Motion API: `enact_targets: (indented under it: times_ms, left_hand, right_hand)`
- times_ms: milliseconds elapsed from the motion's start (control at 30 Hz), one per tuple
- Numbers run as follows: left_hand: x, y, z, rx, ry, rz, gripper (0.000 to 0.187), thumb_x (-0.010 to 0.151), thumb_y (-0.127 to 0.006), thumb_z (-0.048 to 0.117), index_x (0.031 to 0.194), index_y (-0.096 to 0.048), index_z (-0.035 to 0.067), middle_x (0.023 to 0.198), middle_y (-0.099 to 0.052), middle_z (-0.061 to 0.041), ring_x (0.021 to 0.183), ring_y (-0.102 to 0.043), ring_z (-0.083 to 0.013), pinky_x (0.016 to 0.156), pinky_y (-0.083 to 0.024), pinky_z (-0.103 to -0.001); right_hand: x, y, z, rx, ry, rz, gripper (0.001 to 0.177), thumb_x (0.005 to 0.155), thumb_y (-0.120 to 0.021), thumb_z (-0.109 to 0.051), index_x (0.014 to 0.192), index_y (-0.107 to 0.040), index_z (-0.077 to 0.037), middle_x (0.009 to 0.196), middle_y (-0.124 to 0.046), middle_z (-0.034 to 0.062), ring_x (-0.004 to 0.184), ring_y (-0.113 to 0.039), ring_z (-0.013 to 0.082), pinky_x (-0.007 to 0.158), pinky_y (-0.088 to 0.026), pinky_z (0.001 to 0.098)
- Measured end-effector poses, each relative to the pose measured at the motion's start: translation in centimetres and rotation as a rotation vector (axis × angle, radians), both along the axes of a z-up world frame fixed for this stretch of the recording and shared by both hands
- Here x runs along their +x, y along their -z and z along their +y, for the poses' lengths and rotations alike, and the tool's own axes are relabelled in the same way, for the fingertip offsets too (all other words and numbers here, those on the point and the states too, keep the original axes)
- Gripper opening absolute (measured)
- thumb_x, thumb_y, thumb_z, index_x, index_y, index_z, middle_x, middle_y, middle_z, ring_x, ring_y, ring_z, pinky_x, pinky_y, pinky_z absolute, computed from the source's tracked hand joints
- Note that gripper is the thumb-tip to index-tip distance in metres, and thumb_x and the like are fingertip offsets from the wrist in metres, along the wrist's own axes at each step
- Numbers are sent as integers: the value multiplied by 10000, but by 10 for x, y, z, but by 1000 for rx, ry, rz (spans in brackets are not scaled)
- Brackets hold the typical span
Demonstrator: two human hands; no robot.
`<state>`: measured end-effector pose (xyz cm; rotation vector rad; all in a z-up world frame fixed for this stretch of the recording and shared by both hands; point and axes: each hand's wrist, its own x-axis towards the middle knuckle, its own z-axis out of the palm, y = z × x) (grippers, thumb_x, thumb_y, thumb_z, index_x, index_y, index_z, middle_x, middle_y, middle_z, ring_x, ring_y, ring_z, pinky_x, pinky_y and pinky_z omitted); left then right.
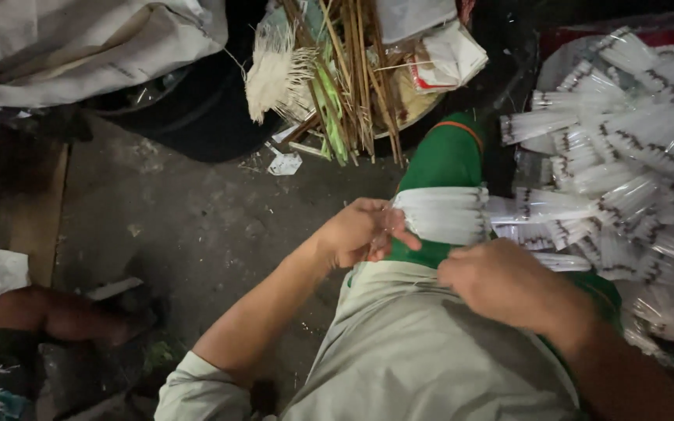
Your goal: Gathering white candles into bundles and placing them into plastic bags for packaging.
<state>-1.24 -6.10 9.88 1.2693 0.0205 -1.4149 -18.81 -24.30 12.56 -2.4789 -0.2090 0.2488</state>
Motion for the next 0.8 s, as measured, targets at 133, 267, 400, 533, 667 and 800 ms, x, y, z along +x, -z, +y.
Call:
enact_targets:
  times_ms: [133,267,400,533,667,800]
  left_hand:
    - [-16,36,-2,6,-21,24,70,983,-541,50,1000,-568,-12,848,-722,-286,379,-604,-235,336,-521,-320]
    - [-33,56,0,36,16,31,121,988,-504,46,1035,-609,9,687,-631,-187,352,-565,-224,315,-523,-325]
    - [-21,50,8,-1,235,-131,141,1010,-610,130,965,-665,8,674,-583,-112,403,-564,-166,311,-457,-249]
    - [-20,-13,1,-127,634,-775,146,917,-604,81,925,-722,-6,725,-657,-168,652,-602,-312,575,-518,-427]
    - [-47,12,5,-90,829,-2140,131,727,-594,-67,786,-664,27,518,-521,-91,356,-496,-251,305,-431,-452]
    - [-32,-32,-5,-124,949,-2209,189,738,-579,-17,888,-681,-72,578,-591,-109,478,-602,-288,406,-452,-465]
  right_hand:
    - [10,18,13,-329,19,-181,193,890,-513,-158,705,-541,-201,628,-541,-40,587,-608,233,502,-466,396]
    - [16,21,6,-354,64,-234,260,939,-503,-164,680,-500,-186,633,-490,-59,580,-567,206,498,-437,360]
    - [17,13,-14,32,164,-248,287,1012,-464,-160,764,-601,-210,642,-469,-73,593,-568,182,530,-470,312]
    - [42,7,-16,-32,101,-450,304,1071,-476,-177,791,-595,-181,716,-469,-70,668,-544,181,594,-454,300]
    - [83,6,-1,273,61,-457,278,1020,-470,0,770,-577,58,691,-588,138,694,-533,286,719,-508,425]
    - [134,57,-23,335,-232,197,98,833,-777,-248,844,-775,-150,842,-768,78,832,-729,313,771,-553,451]
